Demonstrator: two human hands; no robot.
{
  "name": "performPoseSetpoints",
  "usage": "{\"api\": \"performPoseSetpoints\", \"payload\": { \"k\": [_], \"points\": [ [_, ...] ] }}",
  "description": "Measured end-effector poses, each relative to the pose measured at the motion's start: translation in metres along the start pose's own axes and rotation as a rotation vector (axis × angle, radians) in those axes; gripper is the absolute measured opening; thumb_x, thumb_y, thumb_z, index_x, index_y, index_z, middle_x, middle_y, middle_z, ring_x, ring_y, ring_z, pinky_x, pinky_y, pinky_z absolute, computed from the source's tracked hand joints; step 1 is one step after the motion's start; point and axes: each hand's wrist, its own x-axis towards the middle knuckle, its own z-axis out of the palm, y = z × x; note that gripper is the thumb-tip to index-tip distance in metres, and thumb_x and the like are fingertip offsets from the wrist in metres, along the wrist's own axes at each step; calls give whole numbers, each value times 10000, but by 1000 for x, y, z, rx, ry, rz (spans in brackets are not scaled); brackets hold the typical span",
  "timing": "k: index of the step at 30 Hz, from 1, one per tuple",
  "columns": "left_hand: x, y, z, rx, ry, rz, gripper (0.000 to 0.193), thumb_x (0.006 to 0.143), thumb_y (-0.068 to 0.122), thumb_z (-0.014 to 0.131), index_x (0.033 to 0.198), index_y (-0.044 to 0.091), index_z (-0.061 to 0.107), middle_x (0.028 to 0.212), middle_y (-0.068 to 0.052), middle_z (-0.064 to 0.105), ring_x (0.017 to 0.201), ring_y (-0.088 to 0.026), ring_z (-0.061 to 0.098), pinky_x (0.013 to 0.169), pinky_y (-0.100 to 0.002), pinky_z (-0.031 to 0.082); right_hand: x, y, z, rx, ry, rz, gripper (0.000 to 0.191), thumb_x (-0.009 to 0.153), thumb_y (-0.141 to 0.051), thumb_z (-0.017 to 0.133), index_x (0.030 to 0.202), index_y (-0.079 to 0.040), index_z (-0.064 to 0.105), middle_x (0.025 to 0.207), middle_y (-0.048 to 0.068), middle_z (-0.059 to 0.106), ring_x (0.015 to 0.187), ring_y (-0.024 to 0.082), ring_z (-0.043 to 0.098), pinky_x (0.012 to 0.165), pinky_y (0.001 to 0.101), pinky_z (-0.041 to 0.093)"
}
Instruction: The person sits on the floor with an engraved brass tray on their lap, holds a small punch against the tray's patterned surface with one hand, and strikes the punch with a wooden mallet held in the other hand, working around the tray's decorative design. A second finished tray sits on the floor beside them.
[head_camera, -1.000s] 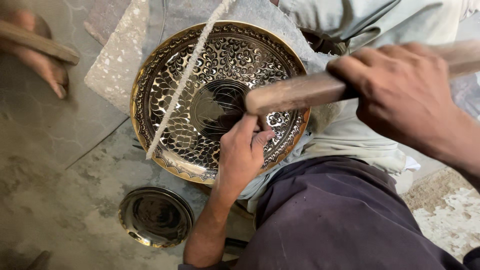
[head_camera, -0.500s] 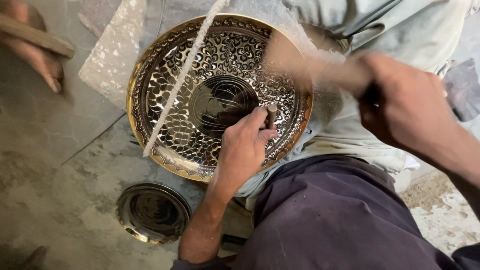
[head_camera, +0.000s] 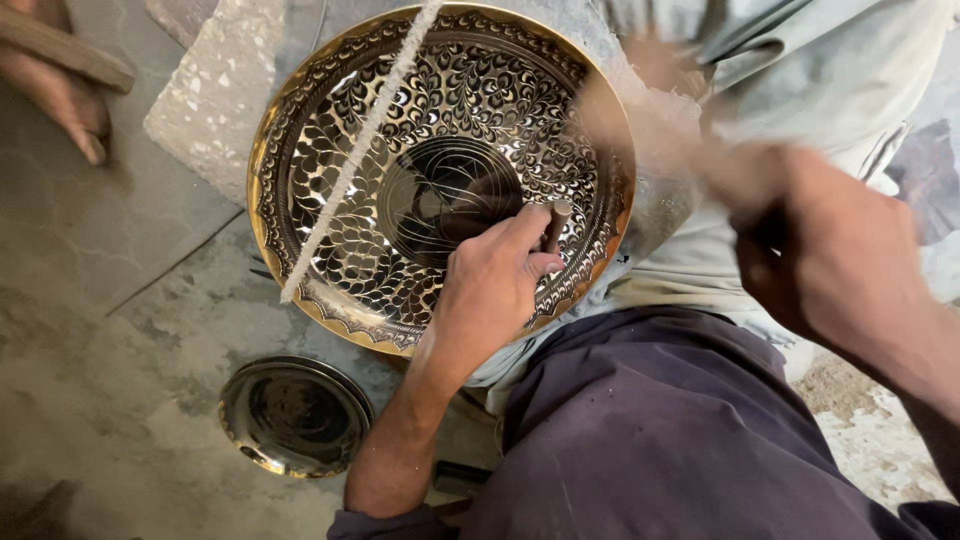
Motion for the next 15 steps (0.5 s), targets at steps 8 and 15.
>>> {"api": "performPoseSetpoints", "payload": {
  "k": [8,15],
  "points": [
    [4,1,-2,19,-68,-73,324,915,38,713,1204,37,567,941,-172,698,871,-375,721,701,-463,539,-4,-21,0,-283,-107,111,488,904,-126,772,1348,-68,579,994,131,709,827,290,716,739,422,575],
    [1,1,-8,-19,-46,-11,307,900,0,699,1178,25,570,963,-189,694,908,-411,699,708,-494,514,-11,-32,2,164,106,213,484,875,-151,761,1222,22,471,1037,155,717,868,326,710,787,447,557]
  ]
}}
